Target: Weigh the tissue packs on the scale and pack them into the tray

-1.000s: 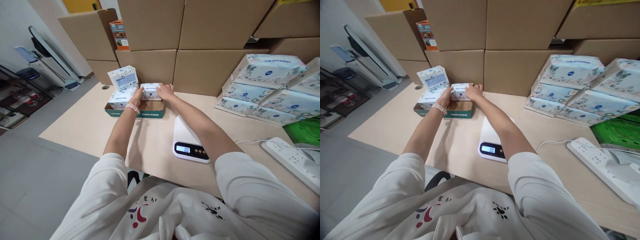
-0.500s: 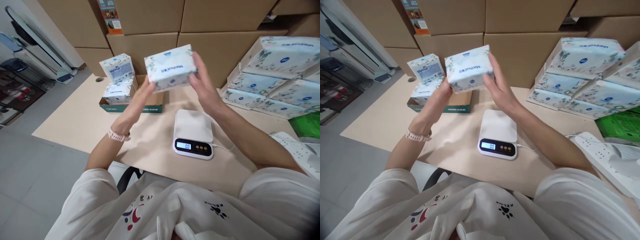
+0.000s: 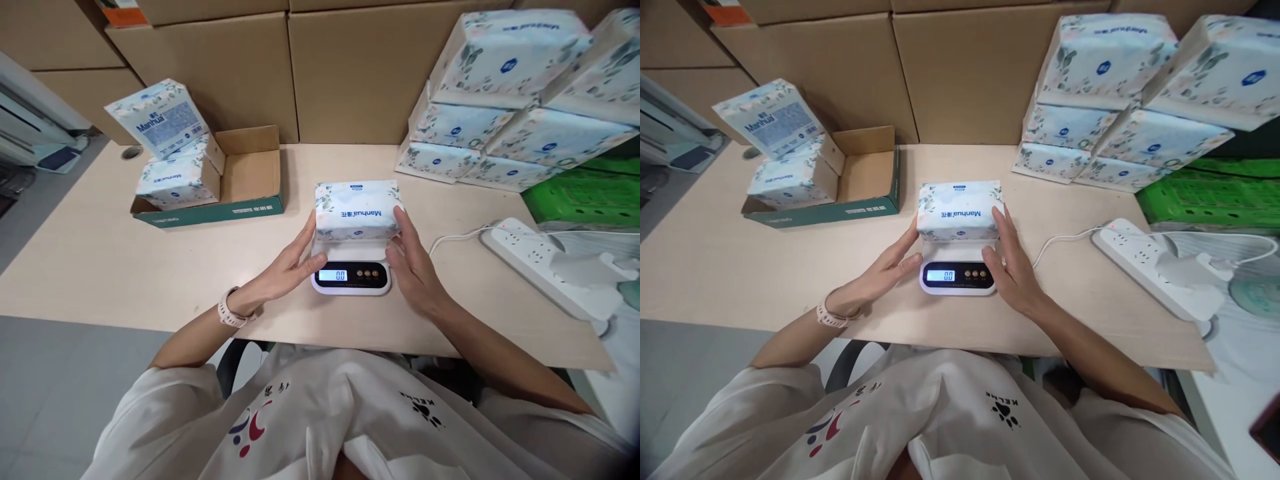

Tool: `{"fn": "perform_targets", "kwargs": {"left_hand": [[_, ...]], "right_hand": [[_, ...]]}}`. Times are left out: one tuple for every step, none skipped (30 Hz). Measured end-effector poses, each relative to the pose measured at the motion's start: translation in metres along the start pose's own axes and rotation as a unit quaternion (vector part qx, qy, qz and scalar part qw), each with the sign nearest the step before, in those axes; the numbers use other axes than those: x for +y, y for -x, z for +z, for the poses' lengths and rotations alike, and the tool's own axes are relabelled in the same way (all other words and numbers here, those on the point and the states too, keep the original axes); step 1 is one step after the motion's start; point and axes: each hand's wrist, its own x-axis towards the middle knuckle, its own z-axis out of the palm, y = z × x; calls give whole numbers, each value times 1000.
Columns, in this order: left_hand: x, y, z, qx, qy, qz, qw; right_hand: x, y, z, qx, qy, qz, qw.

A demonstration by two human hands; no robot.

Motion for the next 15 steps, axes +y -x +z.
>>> {"fn": "perform_targets", "kwargs": {"left_hand": [[-4,2,1,10,-5,0,1000],[-7,3,2,26,-9,1,1000],[-10,5,2,47,-11,0,999],[-13,6,2,69,-9,-1,998],[-15,6,0,89,-1,-1,996],[-17,6,-1,105,11,-4,994],[-19,6,-4,115,27,-8,993],[-21,5,-6,122,44,-14,992],[-22,4,-8,125,59,-22,990],[-23,3,-10,128,74,-31,989],[-23,2,-11,129,86,-39,987],[-23,1,-12,130,96,-46,986],[-22,1,-12,129,104,-51,985],[-22,0,-12,127,112,-56,984],[-21,-1,-12,124,118,-58,983]], "right_hand": [[1,0,0,19,0,-15,1000],[3,1,-1,44,0,-33,998],[4,1,-2,74,1,-52,996],[5,2,-4,106,1,-68,992],[7,2,-6,135,1,-77,988],[8,2,-8,160,-2,-79,984],[10,2,-11,178,-8,-73,981],[11,1,-12,191,-19,-61,979],[13,1,-14,200,-31,-46,978],[14,0,-14,206,-45,-29,977],[15,-1,-15,210,-57,-14,976],[15,-2,-14,210,-68,0,975],[15,-2,-14,211,-76,10,974],[14,-2,-13,210,-82,16,974],[13,-2,-12,208,-87,20,974]]}}
